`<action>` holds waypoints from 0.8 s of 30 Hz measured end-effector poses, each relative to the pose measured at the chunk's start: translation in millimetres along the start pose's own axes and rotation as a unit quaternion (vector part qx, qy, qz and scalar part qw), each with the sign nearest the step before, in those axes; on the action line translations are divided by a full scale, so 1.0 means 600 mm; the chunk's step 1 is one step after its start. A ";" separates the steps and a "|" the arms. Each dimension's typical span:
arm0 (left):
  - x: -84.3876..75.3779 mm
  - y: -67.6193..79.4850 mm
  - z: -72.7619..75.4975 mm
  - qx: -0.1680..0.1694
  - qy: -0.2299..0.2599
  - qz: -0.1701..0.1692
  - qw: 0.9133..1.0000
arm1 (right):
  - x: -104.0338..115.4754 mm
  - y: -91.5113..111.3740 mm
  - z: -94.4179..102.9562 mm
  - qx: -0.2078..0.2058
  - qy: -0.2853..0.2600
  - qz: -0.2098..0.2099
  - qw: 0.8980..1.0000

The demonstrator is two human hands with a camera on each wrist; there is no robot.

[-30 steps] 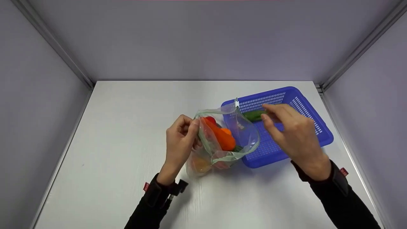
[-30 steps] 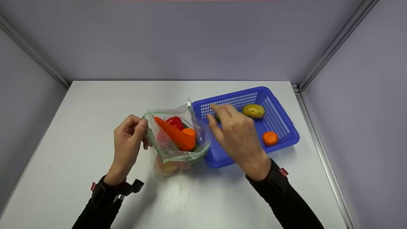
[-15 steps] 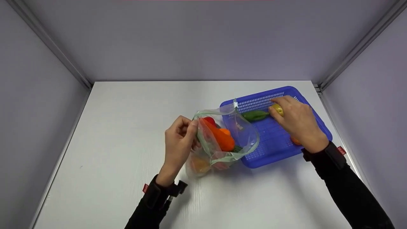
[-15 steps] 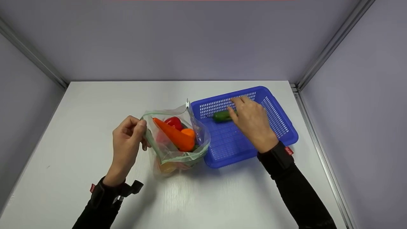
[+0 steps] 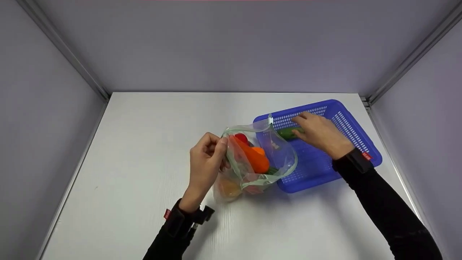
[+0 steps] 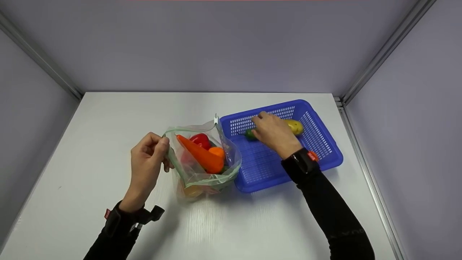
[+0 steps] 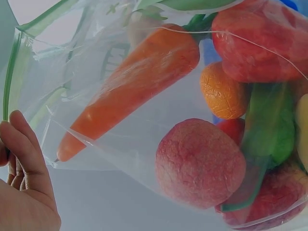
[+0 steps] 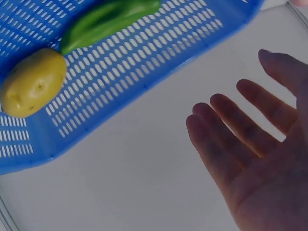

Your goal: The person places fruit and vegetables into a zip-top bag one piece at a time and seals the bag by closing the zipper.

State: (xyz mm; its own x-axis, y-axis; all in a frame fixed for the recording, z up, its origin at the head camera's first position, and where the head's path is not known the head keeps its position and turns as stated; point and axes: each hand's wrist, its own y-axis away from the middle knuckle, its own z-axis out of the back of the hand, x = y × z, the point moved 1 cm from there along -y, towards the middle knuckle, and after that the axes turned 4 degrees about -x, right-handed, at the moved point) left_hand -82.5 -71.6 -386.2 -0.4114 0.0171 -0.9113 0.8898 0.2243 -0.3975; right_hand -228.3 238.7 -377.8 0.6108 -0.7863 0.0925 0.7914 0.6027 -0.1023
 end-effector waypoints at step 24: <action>0.000 0.005 0.005 -0.002 -0.003 -0.001 1.000 | -0.041 -0.074 -0.090 0.105 -0.020 0.001 0.994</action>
State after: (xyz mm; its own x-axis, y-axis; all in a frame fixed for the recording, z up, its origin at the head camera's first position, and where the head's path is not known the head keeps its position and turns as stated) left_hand -79.1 -73.7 -387.5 -0.4117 0.0105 -0.9113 0.8881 0.2289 -0.3986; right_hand -280.0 223.9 -429.0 0.6097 -0.7816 0.1315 0.7752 0.6226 0.1067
